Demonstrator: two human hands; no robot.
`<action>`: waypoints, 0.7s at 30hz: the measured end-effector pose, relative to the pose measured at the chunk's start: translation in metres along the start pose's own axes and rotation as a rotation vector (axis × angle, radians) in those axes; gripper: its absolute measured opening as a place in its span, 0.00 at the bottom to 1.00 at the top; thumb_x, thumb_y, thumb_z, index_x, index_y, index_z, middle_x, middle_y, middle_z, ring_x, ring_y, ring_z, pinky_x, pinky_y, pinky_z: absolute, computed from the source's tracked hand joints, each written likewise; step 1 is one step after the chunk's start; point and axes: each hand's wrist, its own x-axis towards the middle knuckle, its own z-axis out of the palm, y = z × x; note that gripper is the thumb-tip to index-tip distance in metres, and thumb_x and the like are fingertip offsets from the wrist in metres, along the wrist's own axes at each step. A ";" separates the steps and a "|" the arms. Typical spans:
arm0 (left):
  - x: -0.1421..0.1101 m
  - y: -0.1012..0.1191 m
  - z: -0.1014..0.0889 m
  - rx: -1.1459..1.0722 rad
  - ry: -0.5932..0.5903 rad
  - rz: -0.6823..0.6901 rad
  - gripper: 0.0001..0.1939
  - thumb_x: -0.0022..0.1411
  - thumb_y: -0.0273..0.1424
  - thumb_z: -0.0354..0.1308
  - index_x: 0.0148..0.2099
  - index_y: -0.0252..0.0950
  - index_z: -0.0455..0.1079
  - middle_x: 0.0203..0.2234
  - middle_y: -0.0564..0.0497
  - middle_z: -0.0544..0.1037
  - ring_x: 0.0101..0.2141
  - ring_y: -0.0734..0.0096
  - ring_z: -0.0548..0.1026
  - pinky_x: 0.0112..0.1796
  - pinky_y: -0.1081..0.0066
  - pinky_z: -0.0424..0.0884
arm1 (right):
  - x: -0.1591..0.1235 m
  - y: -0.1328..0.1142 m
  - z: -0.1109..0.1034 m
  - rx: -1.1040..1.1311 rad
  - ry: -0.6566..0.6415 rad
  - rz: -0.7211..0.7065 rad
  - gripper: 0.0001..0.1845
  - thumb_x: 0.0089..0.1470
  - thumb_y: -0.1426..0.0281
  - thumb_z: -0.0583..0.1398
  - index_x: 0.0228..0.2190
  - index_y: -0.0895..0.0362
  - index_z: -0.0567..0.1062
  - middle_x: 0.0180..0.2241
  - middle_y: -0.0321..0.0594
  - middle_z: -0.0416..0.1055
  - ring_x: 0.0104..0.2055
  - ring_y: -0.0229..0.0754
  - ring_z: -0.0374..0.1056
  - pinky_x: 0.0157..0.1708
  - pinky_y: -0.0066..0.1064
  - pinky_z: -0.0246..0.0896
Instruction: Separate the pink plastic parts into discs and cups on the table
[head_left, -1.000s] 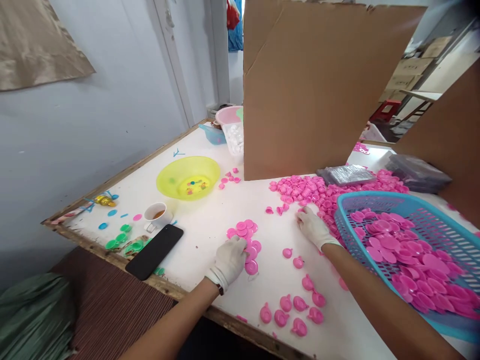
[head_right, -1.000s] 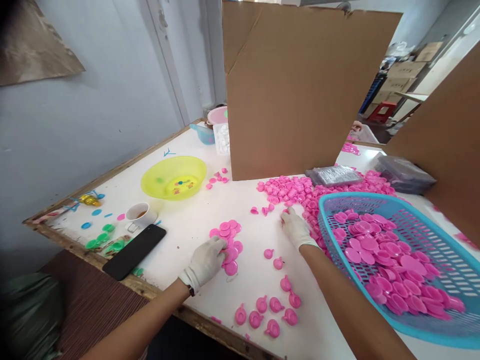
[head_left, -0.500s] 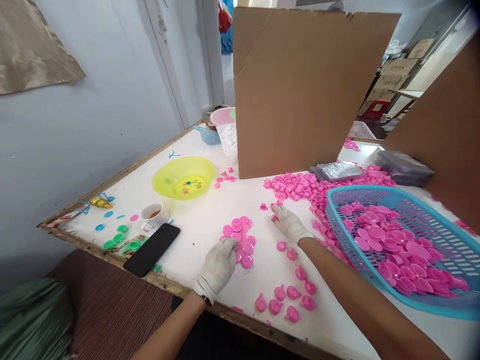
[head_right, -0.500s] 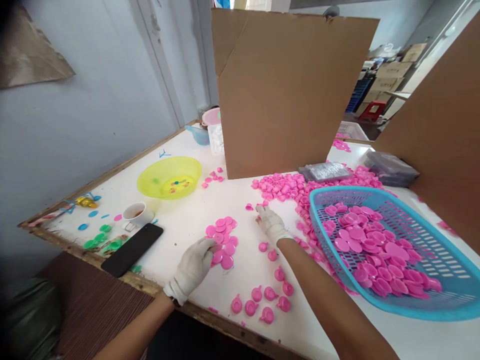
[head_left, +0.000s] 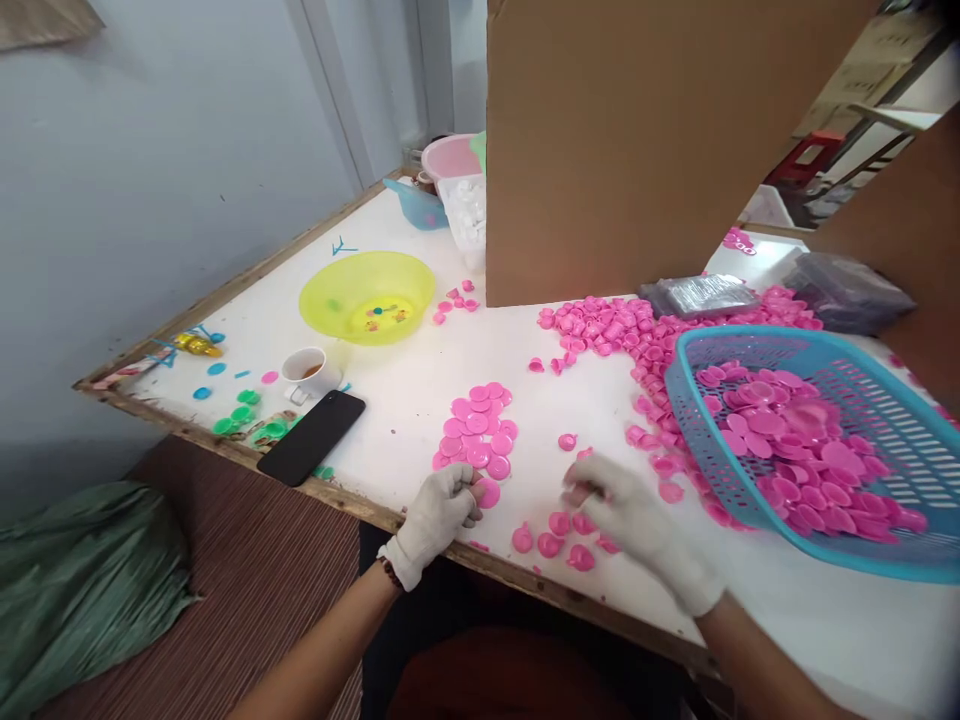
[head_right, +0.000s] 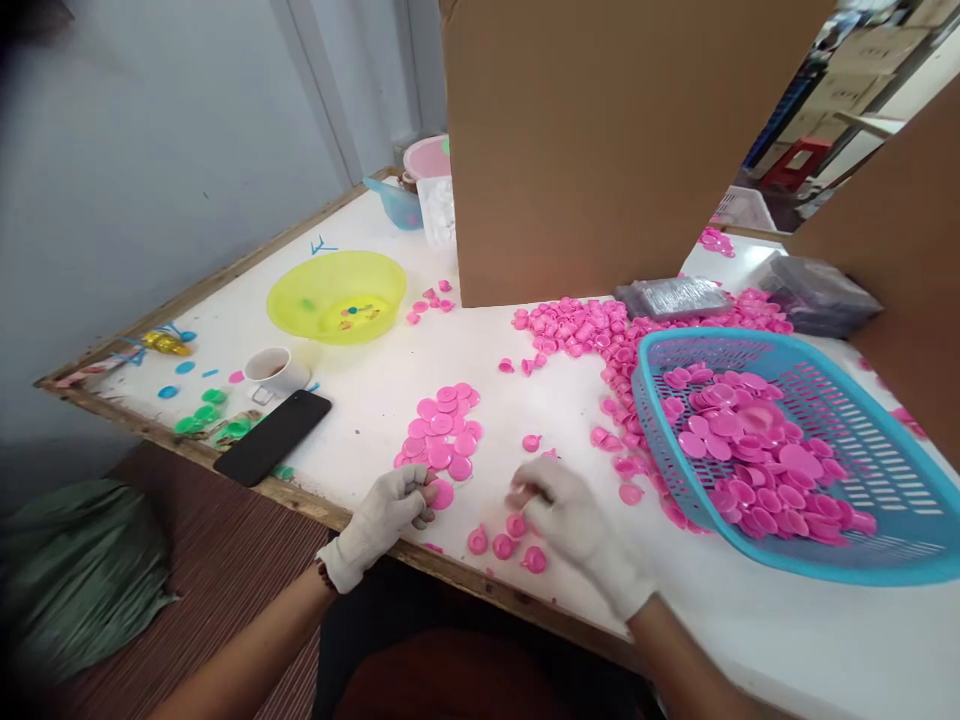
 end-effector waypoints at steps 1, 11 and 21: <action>0.000 0.000 0.000 -0.009 0.011 0.015 0.09 0.55 0.36 0.54 0.32 0.33 0.63 0.22 0.55 0.68 0.22 0.79 0.68 0.23 0.77 0.65 | -0.006 -0.004 0.021 -0.178 -0.120 -0.066 0.03 0.48 0.71 0.56 0.24 0.54 0.69 0.26 0.37 0.67 0.30 0.40 0.63 0.29 0.31 0.56; -0.004 0.015 0.008 -0.206 0.018 -0.047 0.10 0.52 0.34 0.56 0.32 0.33 0.61 0.21 0.56 0.67 0.22 0.78 0.70 0.24 0.75 0.70 | 0.023 0.002 0.049 -0.247 -0.179 -0.021 0.07 0.53 0.70 0.53 0.30 0.56 0.71 0.30 0.37 0.69 0.33 0.38 0.63 0.33 0.30 0.55; 0.019 0.032 0.029 -0.161 -0.050 -0.108 0.04 0.57 0.30 0.50 0.34 0.33 0.61 0.20 0.53 0.70 0.19 0.75 0.72 0.21 0.75 0.69 | 0.047 -0.002 0.039 0.255 -0.324 0.337 0.07 0.49 0.72 0.51 0.20 0.57 0.61 0.18 0.31 0.62 0.18 0.30 0.61 0.17 0.21 0.52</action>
